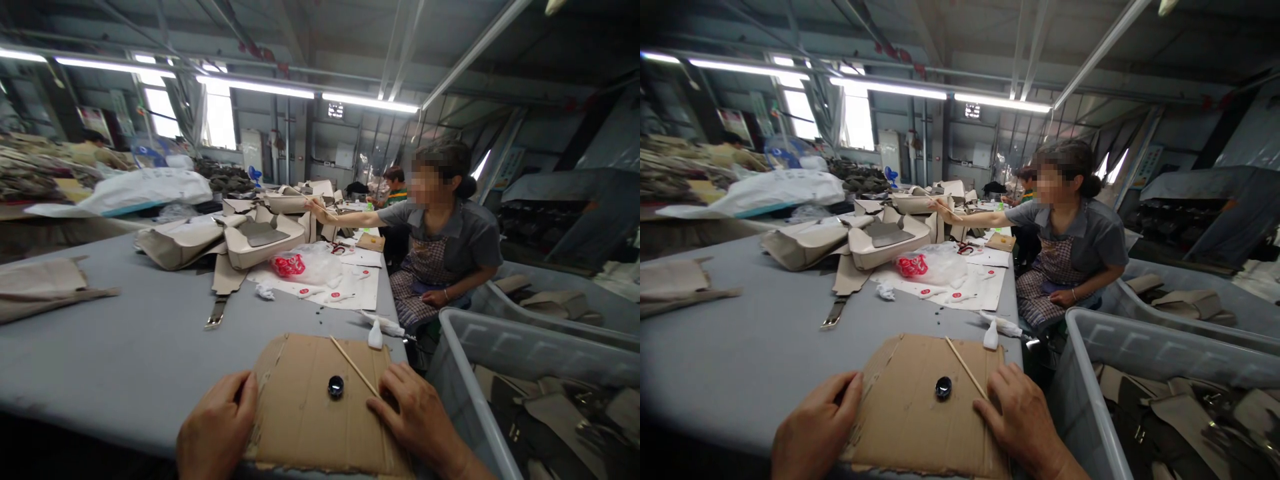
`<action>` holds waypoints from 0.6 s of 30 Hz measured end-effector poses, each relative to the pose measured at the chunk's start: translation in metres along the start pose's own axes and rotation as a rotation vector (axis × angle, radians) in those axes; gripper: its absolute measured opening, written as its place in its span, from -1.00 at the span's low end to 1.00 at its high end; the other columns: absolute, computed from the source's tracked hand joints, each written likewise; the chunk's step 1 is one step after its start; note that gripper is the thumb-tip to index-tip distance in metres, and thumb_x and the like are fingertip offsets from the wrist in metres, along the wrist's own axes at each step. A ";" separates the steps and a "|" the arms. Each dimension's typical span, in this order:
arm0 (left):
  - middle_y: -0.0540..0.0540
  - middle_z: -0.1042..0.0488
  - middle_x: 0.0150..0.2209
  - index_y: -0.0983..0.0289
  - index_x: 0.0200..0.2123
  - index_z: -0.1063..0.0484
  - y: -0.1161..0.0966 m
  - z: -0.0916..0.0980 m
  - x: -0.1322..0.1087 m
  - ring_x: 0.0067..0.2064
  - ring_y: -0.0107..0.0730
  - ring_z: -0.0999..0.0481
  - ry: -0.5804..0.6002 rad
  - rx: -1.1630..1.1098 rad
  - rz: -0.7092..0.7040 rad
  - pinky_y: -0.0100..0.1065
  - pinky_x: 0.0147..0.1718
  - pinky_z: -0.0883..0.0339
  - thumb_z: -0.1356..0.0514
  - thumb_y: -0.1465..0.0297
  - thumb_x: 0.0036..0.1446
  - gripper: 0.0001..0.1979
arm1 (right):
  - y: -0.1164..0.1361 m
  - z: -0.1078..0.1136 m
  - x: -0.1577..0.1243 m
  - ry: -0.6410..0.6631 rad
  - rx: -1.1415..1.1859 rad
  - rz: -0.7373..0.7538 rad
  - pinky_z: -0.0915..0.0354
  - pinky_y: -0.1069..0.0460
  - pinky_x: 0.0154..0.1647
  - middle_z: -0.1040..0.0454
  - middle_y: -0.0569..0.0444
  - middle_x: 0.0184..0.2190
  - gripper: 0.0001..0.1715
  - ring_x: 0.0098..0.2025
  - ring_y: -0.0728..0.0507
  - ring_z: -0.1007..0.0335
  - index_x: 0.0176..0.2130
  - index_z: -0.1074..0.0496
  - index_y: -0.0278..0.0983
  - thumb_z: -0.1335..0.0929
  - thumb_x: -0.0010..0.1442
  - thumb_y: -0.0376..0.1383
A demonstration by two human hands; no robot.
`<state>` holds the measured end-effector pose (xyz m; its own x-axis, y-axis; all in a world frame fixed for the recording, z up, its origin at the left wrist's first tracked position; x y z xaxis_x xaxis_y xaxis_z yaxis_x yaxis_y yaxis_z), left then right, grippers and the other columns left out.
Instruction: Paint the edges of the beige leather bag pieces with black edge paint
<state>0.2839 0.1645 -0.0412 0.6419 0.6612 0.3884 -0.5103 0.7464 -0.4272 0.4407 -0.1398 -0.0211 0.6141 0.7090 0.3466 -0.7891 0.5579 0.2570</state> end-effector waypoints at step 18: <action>0.08 -0.68 -0.22 0.04 -0.18 -0.57 0.015 -0.005 0.006 -0.35 -0.10 -0.60 0.029 0.008 0.111 -0.21 -0.39 -0.34 -0.02 0.13 0.32 -0.67 | -0.007 0.011 -0.019 -0.324 0.133 -0.040 -0.16 -0.06 -0.20 -0.38 0.10 -0.36 -0.77 -0.26 -0.16 -0.30 -0.30 -0.33 -0.20 -0.34 0.42 -0.20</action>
<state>0.2823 0.1792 -0.0494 0.5972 0.7376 0.3151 -0.5837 0.6691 -0.4599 0.4348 -0.1619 -0.0199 0.6258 0.5021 0.5968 -0.7723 0.5060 0.3840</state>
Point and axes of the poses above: each hand's wrist, its own x-axis towards the middle knuckle, its own z-axis out of the back of the hand, y = z × x, the point moved 2 cm from there along x, towards the middle knuckle
